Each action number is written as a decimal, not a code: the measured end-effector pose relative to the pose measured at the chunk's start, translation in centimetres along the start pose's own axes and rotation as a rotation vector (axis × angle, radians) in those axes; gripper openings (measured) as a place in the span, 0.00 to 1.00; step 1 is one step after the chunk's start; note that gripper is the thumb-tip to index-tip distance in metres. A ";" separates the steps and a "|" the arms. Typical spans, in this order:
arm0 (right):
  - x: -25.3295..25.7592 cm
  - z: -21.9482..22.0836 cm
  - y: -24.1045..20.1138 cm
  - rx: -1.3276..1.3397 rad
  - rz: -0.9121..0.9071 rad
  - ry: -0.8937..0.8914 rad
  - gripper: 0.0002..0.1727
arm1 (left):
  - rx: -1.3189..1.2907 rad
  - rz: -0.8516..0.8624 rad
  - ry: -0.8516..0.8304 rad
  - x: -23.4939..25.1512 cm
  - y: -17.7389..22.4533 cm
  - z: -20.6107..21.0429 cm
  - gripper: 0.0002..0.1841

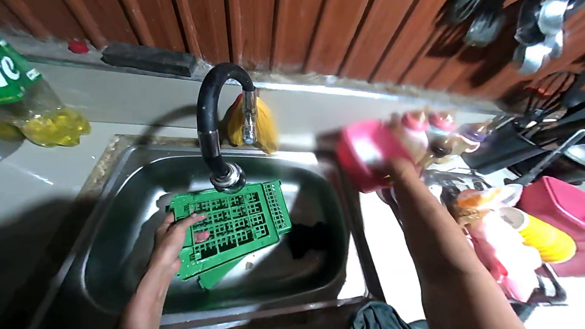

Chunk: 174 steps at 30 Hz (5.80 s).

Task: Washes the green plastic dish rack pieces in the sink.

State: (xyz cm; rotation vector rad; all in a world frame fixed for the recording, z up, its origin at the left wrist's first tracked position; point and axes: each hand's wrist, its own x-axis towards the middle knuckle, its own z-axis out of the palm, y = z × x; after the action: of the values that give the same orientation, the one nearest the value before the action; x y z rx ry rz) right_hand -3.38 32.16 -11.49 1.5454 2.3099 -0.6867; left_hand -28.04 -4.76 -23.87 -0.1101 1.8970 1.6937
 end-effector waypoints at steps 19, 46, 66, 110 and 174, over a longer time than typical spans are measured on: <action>5.6 0.5 1.1 -0.193 -0.152 0.090 0.37 | -0.002 0.010 -0.006 0.2 -0.4 -0.2 0.17; 1.0 -2.9 0.1 0.540 -0.599 0.457 0.18 | -0.126 -0.057 -0.118 0.5 -1.4 -0.2 0.29; -2.3 24.7 -18.5 0.417 -0.850 0.051 0.16 | -0.323 -0.138 -0.155 -0.3 -1.0 0.2 0.18; -11.0 26.3 -23.5 0.602 -0.914 0.042 0.16 | -0.308 -0.024 -0.212 -0.8 -2.1 -0.5 0.36; -5.5 19.0 -11.7 0.909 -0.665 -0.286 0.21 | -0.380 -0.076 -0.195 -2.0 0.0 -5.3 0.18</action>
State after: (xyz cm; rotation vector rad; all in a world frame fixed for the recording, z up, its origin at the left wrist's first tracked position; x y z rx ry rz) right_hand -12.60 14.06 -22.26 0.7400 2.3695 -2.1775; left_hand -28.36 -10.35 -22.80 -0.1566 1.3998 1.9185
